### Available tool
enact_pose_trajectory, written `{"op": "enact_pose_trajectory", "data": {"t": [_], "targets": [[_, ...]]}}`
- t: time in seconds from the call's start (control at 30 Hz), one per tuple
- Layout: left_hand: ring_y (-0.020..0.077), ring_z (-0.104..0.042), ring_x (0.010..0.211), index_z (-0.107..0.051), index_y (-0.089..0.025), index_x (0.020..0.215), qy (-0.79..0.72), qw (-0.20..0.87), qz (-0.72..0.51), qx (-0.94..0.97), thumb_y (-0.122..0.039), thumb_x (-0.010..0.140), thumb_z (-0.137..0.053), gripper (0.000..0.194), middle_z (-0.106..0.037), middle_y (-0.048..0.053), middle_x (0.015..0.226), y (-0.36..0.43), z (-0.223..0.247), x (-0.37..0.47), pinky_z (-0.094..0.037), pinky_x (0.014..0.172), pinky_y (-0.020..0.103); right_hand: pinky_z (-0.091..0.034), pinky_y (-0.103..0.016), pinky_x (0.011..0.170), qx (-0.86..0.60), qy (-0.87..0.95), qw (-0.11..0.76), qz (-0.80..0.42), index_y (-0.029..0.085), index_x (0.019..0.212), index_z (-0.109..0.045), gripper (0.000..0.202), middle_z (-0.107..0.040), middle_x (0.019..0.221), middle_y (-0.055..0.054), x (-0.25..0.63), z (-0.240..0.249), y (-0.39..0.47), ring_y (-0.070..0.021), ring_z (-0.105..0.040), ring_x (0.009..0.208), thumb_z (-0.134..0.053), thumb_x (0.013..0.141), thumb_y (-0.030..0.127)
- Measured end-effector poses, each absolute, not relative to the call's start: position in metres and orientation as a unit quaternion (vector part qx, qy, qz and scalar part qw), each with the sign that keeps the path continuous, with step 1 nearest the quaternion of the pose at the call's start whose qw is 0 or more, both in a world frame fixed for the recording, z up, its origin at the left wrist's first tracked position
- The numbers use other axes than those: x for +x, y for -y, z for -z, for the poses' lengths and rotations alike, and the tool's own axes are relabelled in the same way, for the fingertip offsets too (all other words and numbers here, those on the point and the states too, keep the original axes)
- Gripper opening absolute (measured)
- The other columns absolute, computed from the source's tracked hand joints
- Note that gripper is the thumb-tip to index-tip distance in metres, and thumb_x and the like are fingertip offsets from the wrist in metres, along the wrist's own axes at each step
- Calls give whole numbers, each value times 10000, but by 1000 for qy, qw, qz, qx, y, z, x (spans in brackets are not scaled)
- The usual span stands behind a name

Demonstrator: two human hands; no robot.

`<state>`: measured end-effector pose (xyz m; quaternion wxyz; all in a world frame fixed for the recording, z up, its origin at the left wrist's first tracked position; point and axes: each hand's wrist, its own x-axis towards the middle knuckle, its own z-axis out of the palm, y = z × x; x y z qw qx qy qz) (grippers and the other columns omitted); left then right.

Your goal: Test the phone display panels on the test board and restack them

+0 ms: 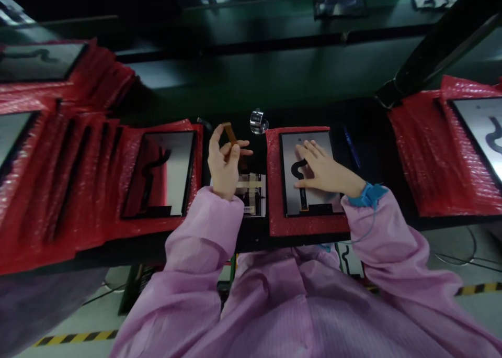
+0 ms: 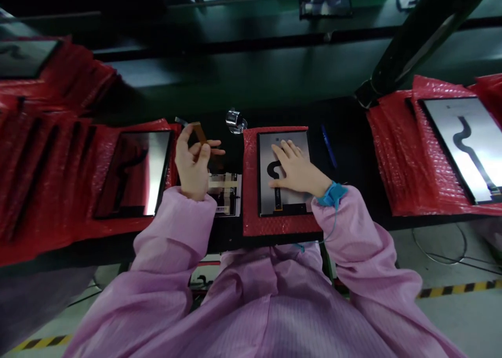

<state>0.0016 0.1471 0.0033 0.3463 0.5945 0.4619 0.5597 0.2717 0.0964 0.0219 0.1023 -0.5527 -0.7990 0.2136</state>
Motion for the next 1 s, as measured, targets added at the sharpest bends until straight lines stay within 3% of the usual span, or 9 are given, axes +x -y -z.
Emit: {"op": "enact_pose_trajectory", "data": {"t": [0.17,0.37,0.47,0.57,0.7,0.77,0.83,0.9,1.0], "targets": [[159,-741,759,-589,-224,1221,-448,349,-590,574,-414,942,-628,340,-755,26,967,-143,-8,6,-603,796,321,-238,-622,1245,-565,803,61,-181,87,1599,-207,987,-205,1658,-280,260,-15,-81,-429,-136,1570,-705,859,510],[113,-675,602,-633,-240,889,-419,343,-650,534,-474,983,-585,257,-712,-17,809,-139,-14,10,-533,591,269,-346,-600,1203,-573,789,105,-197,145,1538,-351,824,-433,1532,-203,251,-33,-77,-399,-327,1497,-752,841,326],[122,-675,599,-650,-266,930,-424,352,-624,554,-485,979,-592,232,-724,-19,825,-138,-14,9,-523,581,279,-423,-601,1136,-562,769,182,-243,191,1429,-486,684,-557,1375,-147,251,-32,-79,-369,-483,1343,-770,813,283],[129,-675,602,-687,-262,1032,-411,356,-615,571,-443,981,-603,207,-748,-1,877,-136,-14,8,-527,585,288,-529,-546,1037,-525,722,279,-354,230,1378,-507,642,-533,1386,-131,254,-23,-84,-318,-564,1245,-771,818,399],[142,-680,650,-712,-249,989,-404,360,-598,591,-440,978,-604,220,-750,12,844,-133,-16,10,-538,633,293,-600,-455,947,-492,636,368,-467,318,1566,-185,882,-427,1514,-132,255,-16,-89,-260,-611,1242,-641,877,629],[159,-698,733,-710,-229,943,-408,358,-575,612,-462,979,-591,265,-744,24,825,-133,-17,10,-553,716,309,-588,-462,973,-485,630,374,-478,367,1601,26,954,-410,1555,-125,252,-18,-89,-243,-630,1233,-556,911,678],[174,-705,840,-702,-210,917,-408,342,-543,649,-467,995,-550,308,-745,40,863,-133,-18,9,-548,803,328,-560,-471,1019,-475,639,365,-482,360,1599,117,947,-466,1535,-120,246,-22,-87,-233,-639,1232,-494,947,673],[180,-687,904,-688,-206,888,-400,308,-504,700,-434,1012,-506,317,-744,49,916,-134,-19,8,-527,846,341,-528,-469,1062,-467,644,367,-482,321,1606,54,838,-565,1455,-109,238,-24,-83,-222,-626,1258,-416,992,645],[195,-645,894,-665,-211,838,-378,242,-445,775,-331,1009,-483,277,-731,46,894,-135,-19,6,-490,856,375,-494,-450,1090,-453,638,385,-489,268,1513,-291,582,-667,1302,-85,230,-22,-79,-205,-606,1271,-216,1046,607]]}}
